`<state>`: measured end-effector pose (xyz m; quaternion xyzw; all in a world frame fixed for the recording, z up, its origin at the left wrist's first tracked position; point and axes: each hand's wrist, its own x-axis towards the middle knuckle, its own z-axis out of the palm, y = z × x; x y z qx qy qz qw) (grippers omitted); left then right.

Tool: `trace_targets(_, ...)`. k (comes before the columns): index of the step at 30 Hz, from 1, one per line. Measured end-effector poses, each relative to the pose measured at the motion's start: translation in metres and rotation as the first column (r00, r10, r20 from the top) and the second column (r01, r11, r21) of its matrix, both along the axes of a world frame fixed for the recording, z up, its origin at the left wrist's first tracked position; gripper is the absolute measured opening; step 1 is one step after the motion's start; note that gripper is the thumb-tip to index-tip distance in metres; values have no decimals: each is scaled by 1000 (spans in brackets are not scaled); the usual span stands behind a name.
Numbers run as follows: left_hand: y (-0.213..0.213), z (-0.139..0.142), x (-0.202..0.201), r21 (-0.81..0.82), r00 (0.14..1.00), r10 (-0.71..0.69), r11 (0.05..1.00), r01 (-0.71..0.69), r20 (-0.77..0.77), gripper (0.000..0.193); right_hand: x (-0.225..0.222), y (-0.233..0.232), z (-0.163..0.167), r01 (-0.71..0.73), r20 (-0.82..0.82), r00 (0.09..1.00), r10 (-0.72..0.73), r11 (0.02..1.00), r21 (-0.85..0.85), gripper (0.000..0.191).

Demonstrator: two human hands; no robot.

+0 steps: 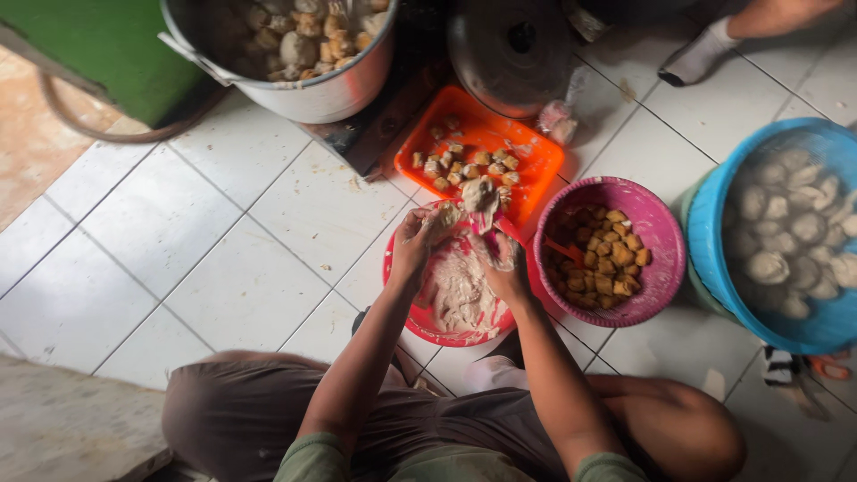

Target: The person scoops a white paste from a red bowl using a pink spatula and spreads it over small brown food items held in their left hand. They then place the coated items into an orange tray. The process is repeated continuously.

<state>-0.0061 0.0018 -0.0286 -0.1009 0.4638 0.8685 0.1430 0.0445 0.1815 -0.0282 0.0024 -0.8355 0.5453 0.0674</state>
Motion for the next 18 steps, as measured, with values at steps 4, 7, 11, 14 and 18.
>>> trace_targets(4, -7, 22, -1, -68, 996, 78, 994, -80, -30, 18, 8, -11, -11, -119, 26, 991, 129, 960, -255, 39)
trace_targets(7, -7, 36, 7, -252, 996, 11, 967, -33, -85, 27, 10, -12, -11, -87, -28, 996, 85, 993, -80, 47)
trace_targets(11, -10, 52, 12, -121, 939, -125, 988, 91, -319, 59, 7, -7, 1, 6, 3, 1000, -6, 999, 51, 40)
trace_targets(14, -15, 59, 14, 7, 953, -132, 990, 139, -274, 64, 2, 1, 13, 52, -107, 993, -41, 993, 104, 35)
trace_targets(18, -19, 59, 16, 136, 910, -225, 948, 287, -349, 70, 2, 7, 24, 100, -155, 985, -71, 977, 190, 30)
